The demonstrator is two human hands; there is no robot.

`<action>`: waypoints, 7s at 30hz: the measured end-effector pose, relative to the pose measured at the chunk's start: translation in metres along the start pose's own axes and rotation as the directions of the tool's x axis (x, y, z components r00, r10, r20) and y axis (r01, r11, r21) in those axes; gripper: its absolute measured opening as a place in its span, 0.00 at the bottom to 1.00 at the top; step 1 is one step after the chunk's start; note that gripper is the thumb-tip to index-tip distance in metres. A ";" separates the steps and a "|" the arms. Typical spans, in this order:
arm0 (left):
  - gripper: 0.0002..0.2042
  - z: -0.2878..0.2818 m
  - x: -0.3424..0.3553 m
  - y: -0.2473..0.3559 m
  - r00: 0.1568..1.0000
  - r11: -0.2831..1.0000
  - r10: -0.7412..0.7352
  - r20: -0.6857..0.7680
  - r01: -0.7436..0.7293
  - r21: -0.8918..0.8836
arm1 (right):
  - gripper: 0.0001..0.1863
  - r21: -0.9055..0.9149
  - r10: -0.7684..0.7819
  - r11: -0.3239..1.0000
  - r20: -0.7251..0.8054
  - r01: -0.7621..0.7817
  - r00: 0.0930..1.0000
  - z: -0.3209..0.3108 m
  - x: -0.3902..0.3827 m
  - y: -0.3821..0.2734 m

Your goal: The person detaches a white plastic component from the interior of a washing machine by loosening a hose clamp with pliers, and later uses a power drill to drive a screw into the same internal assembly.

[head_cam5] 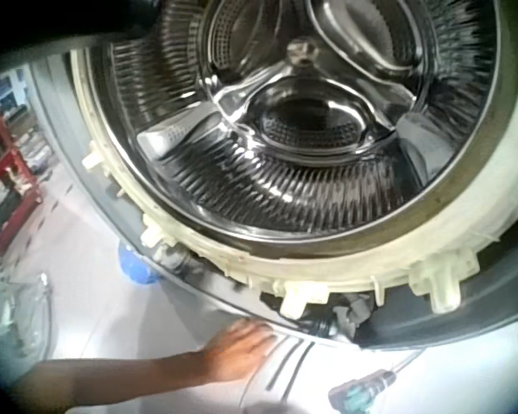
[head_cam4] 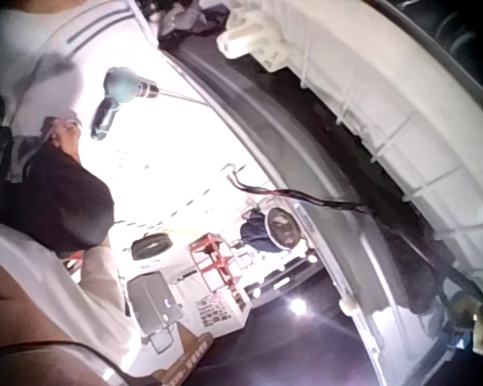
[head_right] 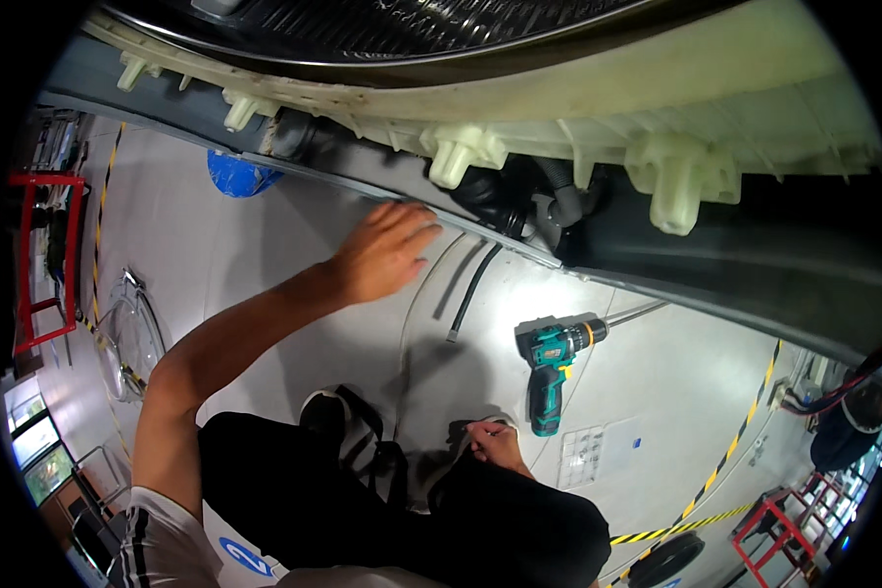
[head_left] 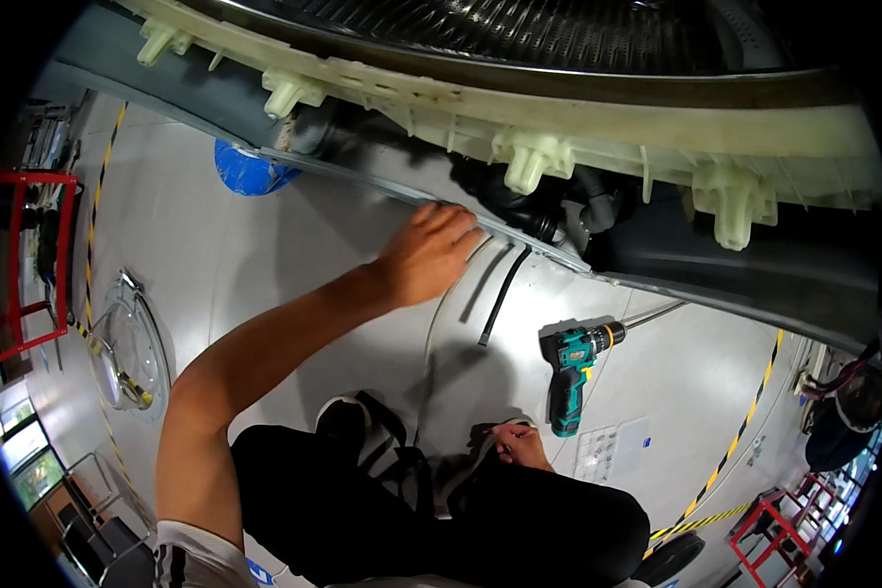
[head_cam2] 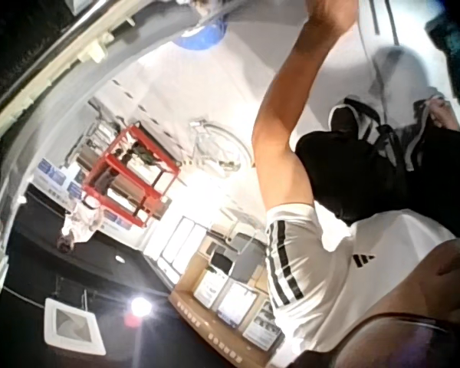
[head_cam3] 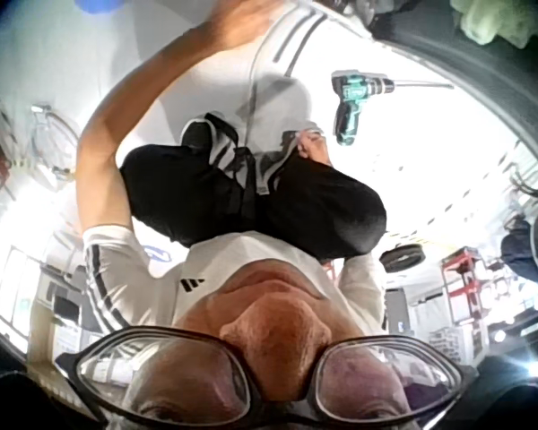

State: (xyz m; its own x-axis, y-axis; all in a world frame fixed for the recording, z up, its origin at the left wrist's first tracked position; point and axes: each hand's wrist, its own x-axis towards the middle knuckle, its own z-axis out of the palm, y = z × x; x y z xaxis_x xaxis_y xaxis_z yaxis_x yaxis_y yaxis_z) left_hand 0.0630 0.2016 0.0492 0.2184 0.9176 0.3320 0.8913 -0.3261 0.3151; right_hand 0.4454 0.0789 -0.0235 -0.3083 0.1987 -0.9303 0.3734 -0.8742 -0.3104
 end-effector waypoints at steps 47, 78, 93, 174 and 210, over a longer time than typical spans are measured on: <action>0.08 0.082 0.132 -0.046 0.910 0.833 -0.165 0.380 -0.078 0.547 | 0.13 0.021 0.028 0.999 0.063 -0.029 0.998 -0.002 -0.005 -0.010; 0.12 0.007 0.076 0.076 0.765 0.845 0.533 0.362 -0.462 -0.268 | 0.12 0.474 -0.199 0.818 -0.299 0.326 0.933 0.001 -0.052 0.016; 0.17 0.075 0.012 0.193 -0.106 0.701 0.370 0.923 -0.620 -0.353 | 0.15 0.647 0.115 0.171 -0.762 0.743 0.638 0.061 -0.209 0.145; 0.65 0.435 0.240 0.726 0.352 0.724 0.036 0.935 -0.654 0.218 | 0.12 0.252 0.142 0.745 -0.964 0.617 0.223 -0.876 -0.244 0.197; 0.32 0.443 0.232 0.723 0.484 0.762 0.120 0.867 -0.605 0.233 | 0.30 -0.500 -0.485 0.863 -0.860 0.070 -0.158 -1.011 -0.214 0.154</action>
State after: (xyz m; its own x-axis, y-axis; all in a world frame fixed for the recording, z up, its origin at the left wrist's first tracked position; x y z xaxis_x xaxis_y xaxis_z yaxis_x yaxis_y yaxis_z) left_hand 0.9340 0.2796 -0.0399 0.5570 0.6020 -0.5722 0.6391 -0.7506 -0.1675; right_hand 1.4539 0.3496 -0.0696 0.6203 0.7737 0.1292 0.7378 -0.5196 -0.4309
